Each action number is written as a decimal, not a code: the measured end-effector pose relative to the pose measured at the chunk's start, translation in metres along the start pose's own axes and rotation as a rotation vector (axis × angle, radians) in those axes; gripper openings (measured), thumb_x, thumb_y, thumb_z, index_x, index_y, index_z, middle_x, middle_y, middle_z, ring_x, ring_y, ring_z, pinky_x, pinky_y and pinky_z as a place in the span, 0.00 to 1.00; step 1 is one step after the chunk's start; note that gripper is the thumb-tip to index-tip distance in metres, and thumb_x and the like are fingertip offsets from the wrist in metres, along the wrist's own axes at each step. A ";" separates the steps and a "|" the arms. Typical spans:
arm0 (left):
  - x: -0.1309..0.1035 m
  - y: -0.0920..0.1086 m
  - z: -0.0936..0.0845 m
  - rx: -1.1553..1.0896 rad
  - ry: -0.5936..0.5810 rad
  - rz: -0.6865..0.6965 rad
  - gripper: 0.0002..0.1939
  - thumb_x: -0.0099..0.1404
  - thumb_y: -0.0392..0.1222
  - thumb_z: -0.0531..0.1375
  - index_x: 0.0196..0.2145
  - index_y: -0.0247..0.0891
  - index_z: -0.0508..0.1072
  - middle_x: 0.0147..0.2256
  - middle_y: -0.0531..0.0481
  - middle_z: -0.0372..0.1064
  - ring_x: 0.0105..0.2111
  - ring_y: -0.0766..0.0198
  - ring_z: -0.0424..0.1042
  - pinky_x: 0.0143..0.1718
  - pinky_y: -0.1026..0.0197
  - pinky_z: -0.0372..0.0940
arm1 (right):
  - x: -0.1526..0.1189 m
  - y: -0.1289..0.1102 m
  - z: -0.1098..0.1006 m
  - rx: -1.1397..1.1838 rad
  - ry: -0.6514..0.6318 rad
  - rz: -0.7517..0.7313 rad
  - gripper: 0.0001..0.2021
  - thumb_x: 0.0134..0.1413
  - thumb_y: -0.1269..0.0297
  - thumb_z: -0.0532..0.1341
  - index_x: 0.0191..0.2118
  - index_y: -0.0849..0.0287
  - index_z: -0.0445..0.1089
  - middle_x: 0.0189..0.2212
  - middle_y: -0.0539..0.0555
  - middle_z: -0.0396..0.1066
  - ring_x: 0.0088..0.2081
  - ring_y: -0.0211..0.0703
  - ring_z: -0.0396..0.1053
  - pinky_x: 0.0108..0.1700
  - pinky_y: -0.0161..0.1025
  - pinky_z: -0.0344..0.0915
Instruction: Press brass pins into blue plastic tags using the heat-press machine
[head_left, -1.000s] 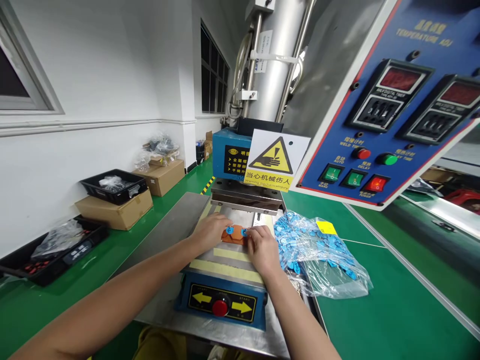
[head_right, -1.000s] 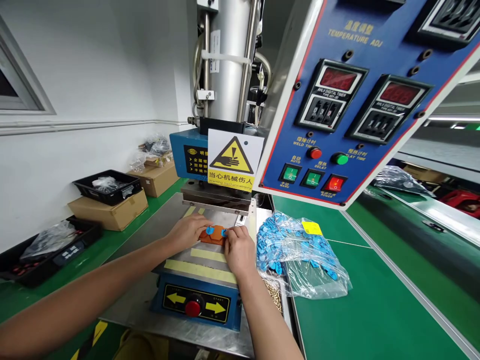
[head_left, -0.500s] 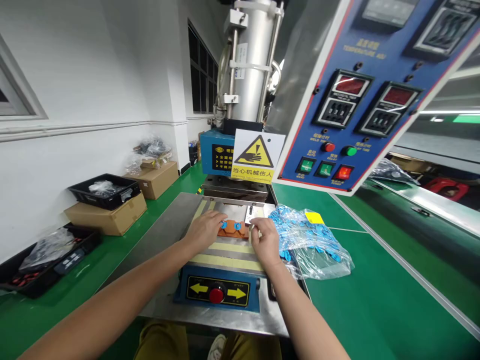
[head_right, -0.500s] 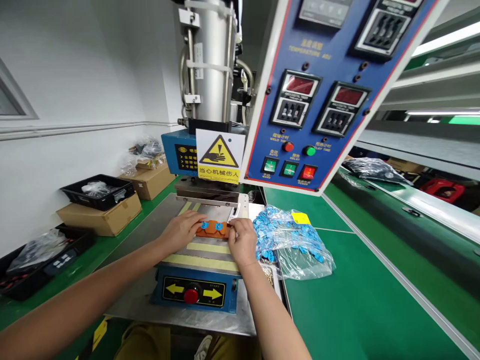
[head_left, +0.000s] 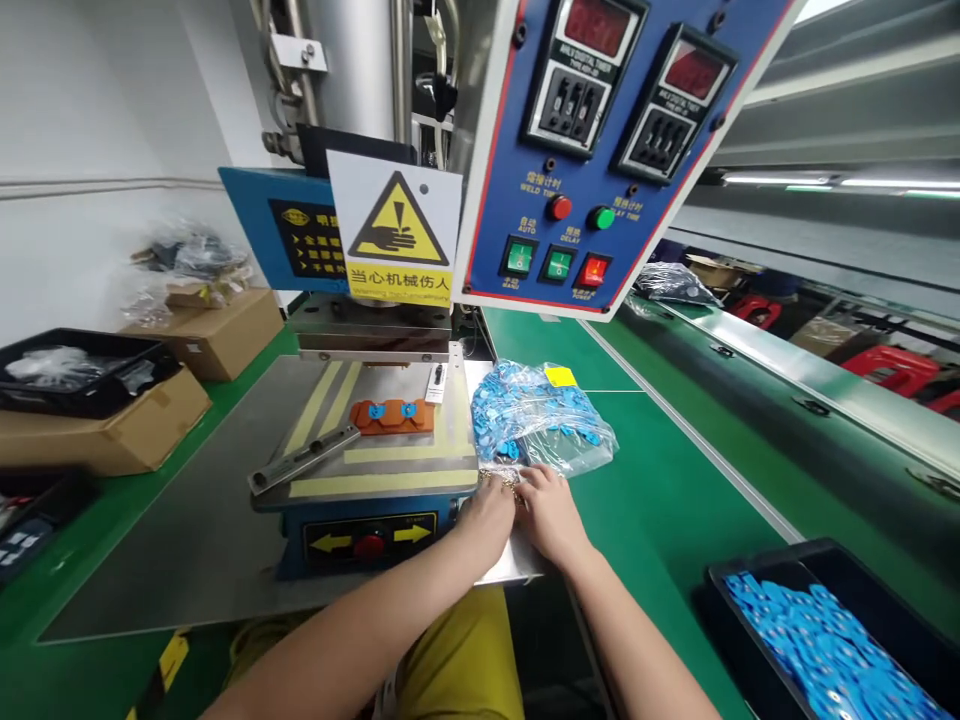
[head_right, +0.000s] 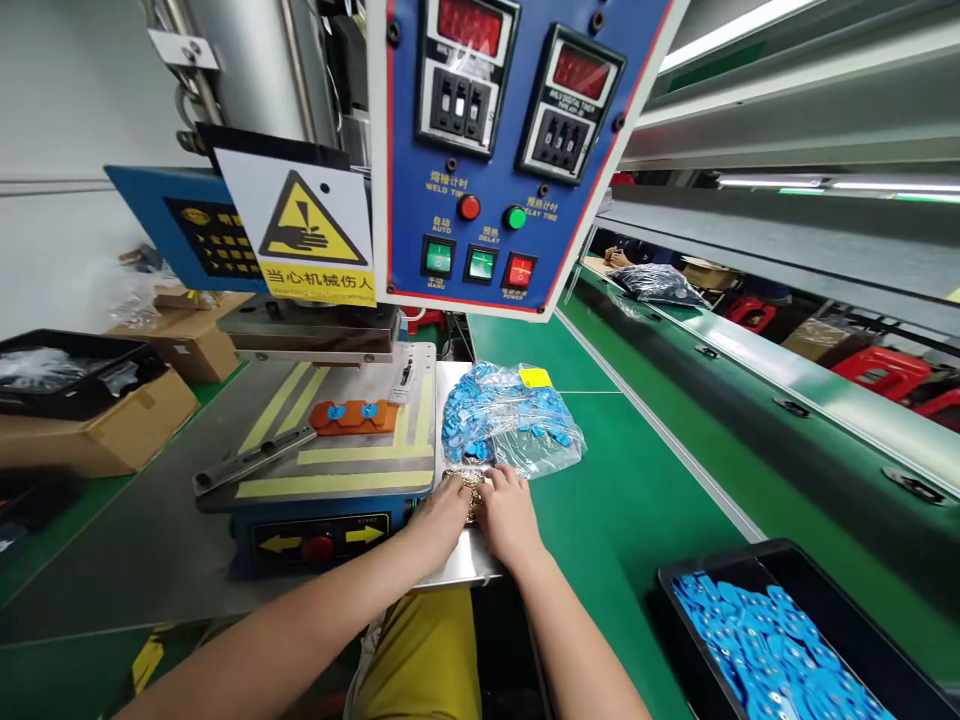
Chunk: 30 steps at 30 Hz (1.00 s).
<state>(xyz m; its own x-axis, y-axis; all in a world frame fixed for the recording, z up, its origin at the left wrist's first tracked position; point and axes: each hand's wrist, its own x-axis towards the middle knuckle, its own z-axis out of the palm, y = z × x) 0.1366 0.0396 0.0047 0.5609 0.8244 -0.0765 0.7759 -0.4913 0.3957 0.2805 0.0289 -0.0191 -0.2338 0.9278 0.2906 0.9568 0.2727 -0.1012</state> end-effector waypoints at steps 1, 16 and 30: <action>0.009 0.002 0.000 0.001 -0.007 -0.052 0.22 0.61 0.20 0.43 0.44 0.25 0.72 0.49 0.31 0.65 0.52 0.48 0.65 0.49 0.49 0.66 | 0.002 -0.002 0.003 -0.030 0.002 0.004 0.07 0.52 0.73 0.62 0.36 0.58 0.76 0.50 0.61 0.72 0.56 0.60 0.61 0.48 0.53 0.63; 0.028 -0.018 0.018 -0.165 -0.020 -0.124 0.14 0.67 0.32 0.49 0.45 0.37 0.71 0.48 0.41 0.65 0.42 0.56 0.71 0.40 0.57 0.65 | 0.007 -0.003 0.014 0.140 -0.063 0.100 0.08 0.55 0.71 0.59 0.37 0.58 0.76 0.53 0.57 0.70 0.61 0.56 0.56 0.54 0.51 0.55; 0.021 -0.021 0.022 -0.124 0.044 -0.051 0.19 0.62 0.25 0.46 0.45 0.38 0.68 0.47 0.42 0.64 0.43 0.56 0.69 0.38 0.60 0.64 | 0.007 0.014 0.025 0.416 0.168 0.124 0.09 0.54 0.72 0.58 0.33 0.57 0.76 0.42 0.57 0.76 0.52 0.54 0.66 0.52 0.53 0.60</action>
<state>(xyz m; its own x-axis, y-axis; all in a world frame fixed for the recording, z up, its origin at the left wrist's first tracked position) 0.1386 0.0608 -0.0253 0.5063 0.8602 -0.0607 0.7600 -0.4119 0.5028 0.2878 0.0450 -0.0420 -0.0578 0.9151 0.3990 0.8167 0.2732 -0.5082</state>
